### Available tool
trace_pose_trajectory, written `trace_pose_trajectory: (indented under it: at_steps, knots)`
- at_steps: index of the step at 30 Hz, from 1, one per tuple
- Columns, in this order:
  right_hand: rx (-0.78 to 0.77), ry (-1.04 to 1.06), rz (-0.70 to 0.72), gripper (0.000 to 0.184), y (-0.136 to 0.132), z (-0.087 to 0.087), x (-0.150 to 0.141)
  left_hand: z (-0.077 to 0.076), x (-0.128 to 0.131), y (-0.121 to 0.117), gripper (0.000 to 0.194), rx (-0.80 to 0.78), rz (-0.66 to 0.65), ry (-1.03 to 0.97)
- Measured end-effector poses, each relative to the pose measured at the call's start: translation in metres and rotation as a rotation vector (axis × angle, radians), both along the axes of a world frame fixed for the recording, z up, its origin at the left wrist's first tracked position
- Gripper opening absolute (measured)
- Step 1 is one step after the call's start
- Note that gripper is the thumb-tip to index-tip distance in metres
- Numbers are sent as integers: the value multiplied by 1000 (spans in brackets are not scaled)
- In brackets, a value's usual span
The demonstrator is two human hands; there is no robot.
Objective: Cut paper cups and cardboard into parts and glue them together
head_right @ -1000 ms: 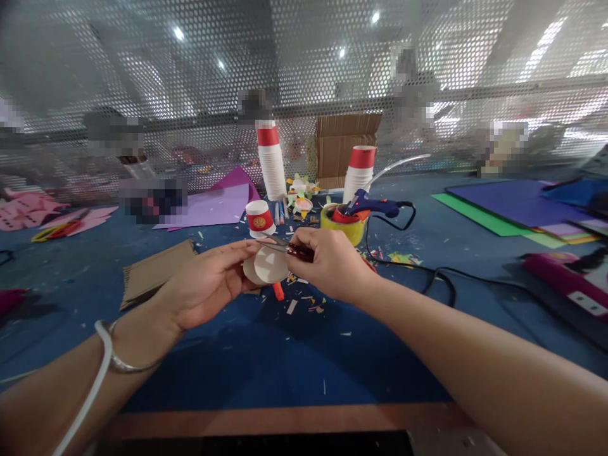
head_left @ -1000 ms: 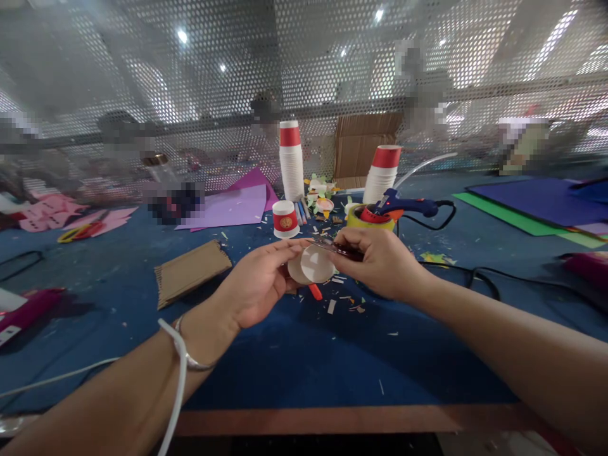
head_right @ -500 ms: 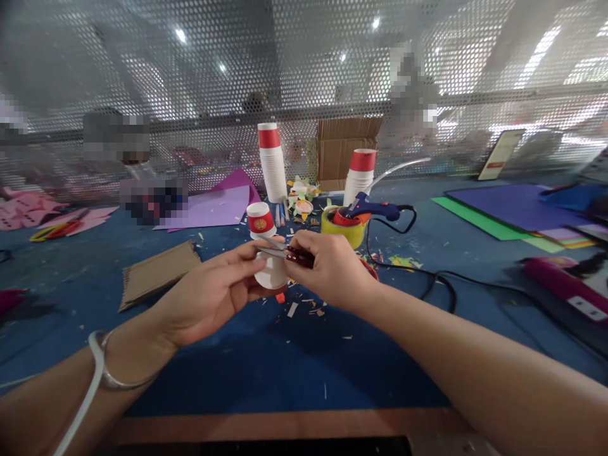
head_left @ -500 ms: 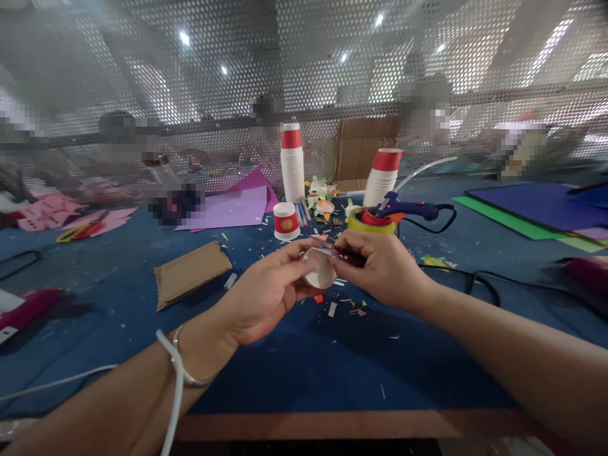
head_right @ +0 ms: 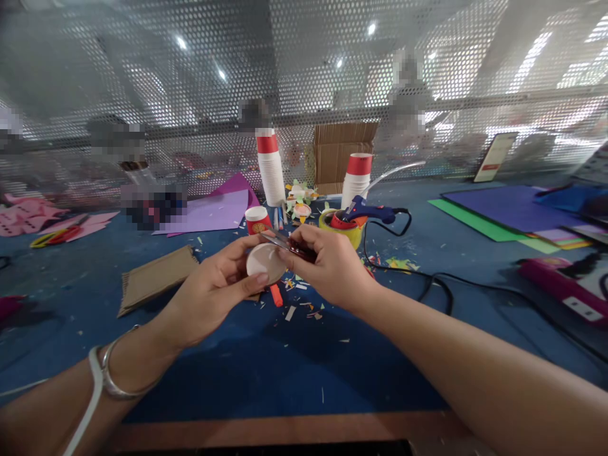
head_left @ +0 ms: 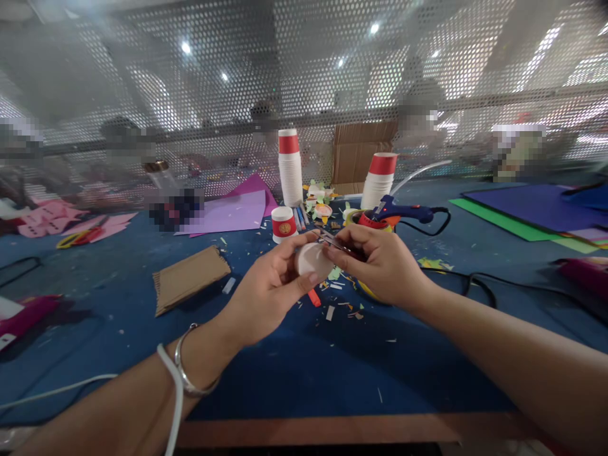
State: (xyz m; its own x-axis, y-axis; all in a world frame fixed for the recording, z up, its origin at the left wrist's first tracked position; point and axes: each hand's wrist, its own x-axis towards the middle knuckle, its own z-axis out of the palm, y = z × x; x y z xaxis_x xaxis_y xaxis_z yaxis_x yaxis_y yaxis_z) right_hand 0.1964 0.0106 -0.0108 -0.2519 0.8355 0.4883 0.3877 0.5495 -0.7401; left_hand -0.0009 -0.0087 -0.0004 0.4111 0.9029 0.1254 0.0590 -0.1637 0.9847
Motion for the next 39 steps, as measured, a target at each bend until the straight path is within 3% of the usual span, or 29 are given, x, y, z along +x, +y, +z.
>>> trace_pose_trajectory:
  at_steps: [8, 14, 17, 21, 23, 30, 39]
  knots:
    - [-102, 104, 90, 26, 1, -2, -1, -3, -3, 6, 44, 37, -35, -64]
    - [-103, 98, 119, 26, -1, 1, 1, 1, -8, 9, 42, 68, -58, 9]
    - [-98, 102, 131, 26, -2, 2, 0, 2, -11, 9, 37, 188, -14, 137]
    - [-107, 107, 141, 27, -3, 2, -1, 3, -11, 7, 14, 349, 72, 271]
    - [-123, 132, 165, 29, -3, 1, -1, 3, -9, 7, 10, 290, 75, 226]
    - [-143, 148, 177, 34, -3, 2, -2, 3, -6, 9, 27, -31, 55, -64]
    - [-352, 401, 336, 32, 0, 8, 0, 11, -12, 12, 39, -304, -157, -331]
